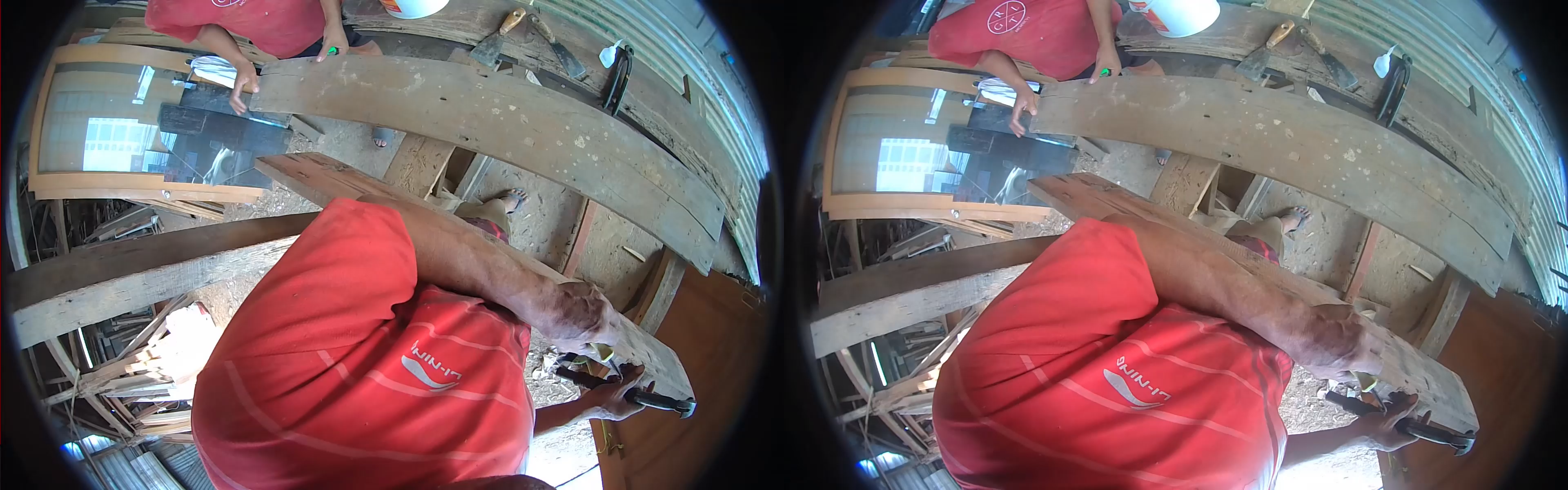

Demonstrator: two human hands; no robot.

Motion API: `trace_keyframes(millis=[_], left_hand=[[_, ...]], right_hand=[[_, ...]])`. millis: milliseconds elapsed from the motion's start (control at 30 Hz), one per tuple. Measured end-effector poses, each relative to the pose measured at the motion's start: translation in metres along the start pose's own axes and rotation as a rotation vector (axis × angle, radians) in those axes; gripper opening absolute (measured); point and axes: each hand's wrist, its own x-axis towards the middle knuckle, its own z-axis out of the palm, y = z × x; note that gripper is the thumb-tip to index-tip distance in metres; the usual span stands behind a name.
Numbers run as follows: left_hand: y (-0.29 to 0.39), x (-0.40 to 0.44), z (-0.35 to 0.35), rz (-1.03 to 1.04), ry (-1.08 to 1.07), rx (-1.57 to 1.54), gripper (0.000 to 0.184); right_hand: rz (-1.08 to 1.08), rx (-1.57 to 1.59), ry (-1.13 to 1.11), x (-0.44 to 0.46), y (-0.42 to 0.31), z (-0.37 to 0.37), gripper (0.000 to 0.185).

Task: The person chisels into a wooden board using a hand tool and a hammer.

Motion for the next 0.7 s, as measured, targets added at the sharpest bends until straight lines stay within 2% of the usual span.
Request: trace_keyframes(millis=[100, 167, 200, 233, 300, 367, 433, 567, 700], left_hand=[[0.0, -0.017, -0.001, -0.011, 0.004, -0.012, 0.031], [-0.011, -0.018, 0.004, 0.047, 0.099, -0.014, 0.032], [-0.007, -0.02, 0.004, -0.011, 0.106, -0.057, 0.031], [-0.004, -0.023, -0.001, -0.051, 0.105, -0.1, 0.03], [0.0, -0.021, -0.005, -0.088, 0.08, -0.164, 0.029], [-0.001, -0.02, -0.01, -0.114, 0.041, -0.159, 0.029], [-0.002, -0.017, -0.01, -0.058, 0.102, -0.177, 0.028], [-0.003, -0.017, -0.007, -0.062, 0.155, -0.199, 0.027], [-0.006, -0.019, -0.006, -0.115, 0.056, -0.173, 0.029]], right_hand=[[0.04, 0.012, -0.018, -0.022, -0.001, 0.004, 0.054], [0.02, 0.034, -0.027, -0.025, 0.007, 0.01, 0.052], [0.005, 0.085, -0.023, -0.031, 0.001, 0.008, 0.051], [-0.022, -0.008, -0.013, -0.032, 0.004, 0.008, 0.045], [0.002, -0.117, 0.031, -0.031, 0.0, 0.008, 0.051], [0.093, 0.004, 0.02, -0.034, -0.015, 0.012, 0.051], [0.066, 0.123, -0.008, -0.033, -0.021, 0.016, 0.055], [0.091, 0.132, -0.014, -0.034, -0.024, 0.018, 0.056], [0.059, 0.091, 0.012, -0.035, -0.024, 0.021, 0.056]])
